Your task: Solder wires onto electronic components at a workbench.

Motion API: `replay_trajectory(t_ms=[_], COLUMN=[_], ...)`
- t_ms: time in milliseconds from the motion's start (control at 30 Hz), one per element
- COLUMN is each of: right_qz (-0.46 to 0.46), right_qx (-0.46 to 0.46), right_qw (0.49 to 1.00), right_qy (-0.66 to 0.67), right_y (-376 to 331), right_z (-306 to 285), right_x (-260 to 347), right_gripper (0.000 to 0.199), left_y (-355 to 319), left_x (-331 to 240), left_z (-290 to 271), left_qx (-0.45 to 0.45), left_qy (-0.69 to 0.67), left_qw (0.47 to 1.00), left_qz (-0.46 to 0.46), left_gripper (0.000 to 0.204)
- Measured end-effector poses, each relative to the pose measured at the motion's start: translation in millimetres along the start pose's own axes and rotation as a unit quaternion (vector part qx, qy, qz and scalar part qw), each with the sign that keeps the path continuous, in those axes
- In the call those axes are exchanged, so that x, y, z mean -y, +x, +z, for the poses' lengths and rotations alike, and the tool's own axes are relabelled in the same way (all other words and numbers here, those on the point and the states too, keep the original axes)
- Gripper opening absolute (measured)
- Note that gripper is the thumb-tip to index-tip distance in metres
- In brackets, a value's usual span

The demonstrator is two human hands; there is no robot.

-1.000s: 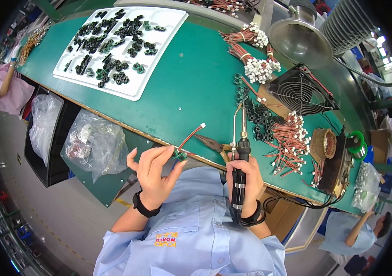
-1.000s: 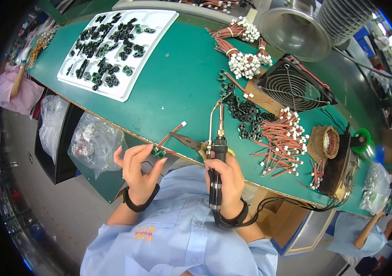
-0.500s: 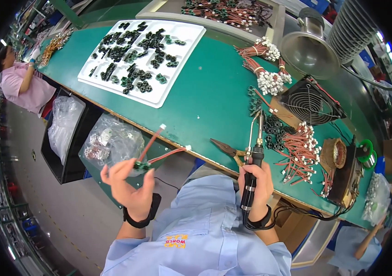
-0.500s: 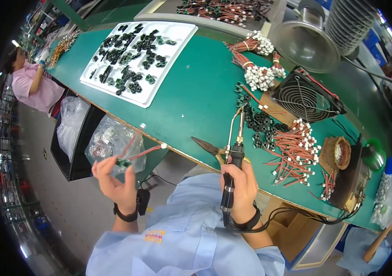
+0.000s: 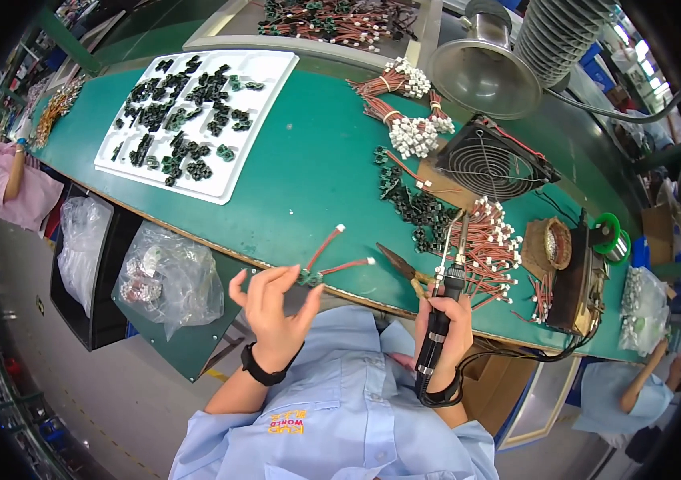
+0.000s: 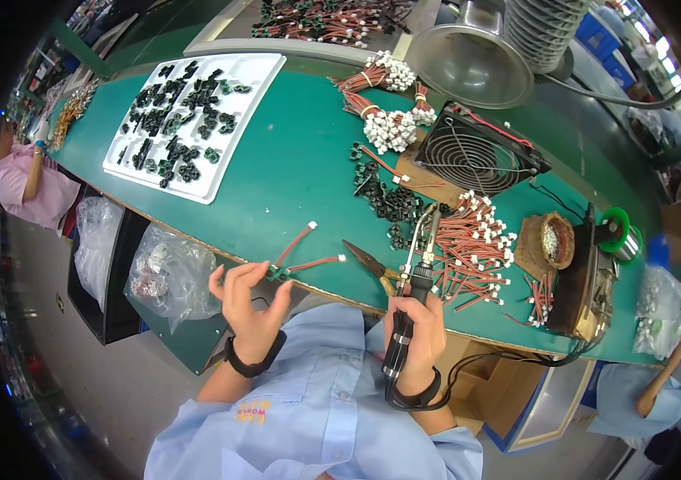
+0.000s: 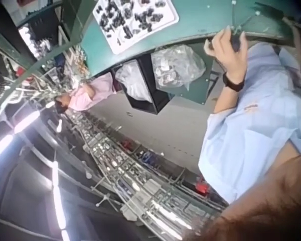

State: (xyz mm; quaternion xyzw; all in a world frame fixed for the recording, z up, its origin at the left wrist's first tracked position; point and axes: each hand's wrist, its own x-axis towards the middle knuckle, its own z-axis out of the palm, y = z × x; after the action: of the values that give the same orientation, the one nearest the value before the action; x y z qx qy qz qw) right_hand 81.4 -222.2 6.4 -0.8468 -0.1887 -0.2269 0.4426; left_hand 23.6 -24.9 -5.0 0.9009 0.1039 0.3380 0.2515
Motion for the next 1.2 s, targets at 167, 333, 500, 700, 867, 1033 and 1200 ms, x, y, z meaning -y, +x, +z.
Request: replay_trajectory(t_ms=[167,333,500,700,867,1033,1200], right_qz=[-0.004,-0.046,-0.019,0.181,0.244,0.296,0.334], right_qx=[0.003,0.110,0.095,0.176,0.139,0.145,0.194], right_qw=[0.999,0.992,0.975,0.871,0.809,0.781,0.798], right_qy=[0.044,0.052,0.198,0.421,0.517,0.531,0.462], right_y=[-2,5,23,24,25,20,22], right_z=[6,11,25,42,26,11,-7], right_x=[0,5,20,12,20,16,11], right_gripper=[0.030,0.030,0.037,0.044,0.055,0.060,0.053], left_y=[-2,3,5,16,18,23,27], left_x=[4,-3,0,1,7,6,9], left_z=[1,9,9,9,6,3,2], left_qx=[-0.008,0.021,0.027,0.036,0.051,0.070,0.081], left_qy=[0.016,-0.021,-0.022,-0.049,-0.052,-0.060,-0.060], left_qw=[1.000,1.000,0.999,0.998,0.997,0.996,0.995], left_qz=[-0.013,-0.002,0.002,-0.007,-0.010,-0.014,-0.020], left_gripper=[0.040,0.040,0.039,0.038,0.037,0.036,0.035])
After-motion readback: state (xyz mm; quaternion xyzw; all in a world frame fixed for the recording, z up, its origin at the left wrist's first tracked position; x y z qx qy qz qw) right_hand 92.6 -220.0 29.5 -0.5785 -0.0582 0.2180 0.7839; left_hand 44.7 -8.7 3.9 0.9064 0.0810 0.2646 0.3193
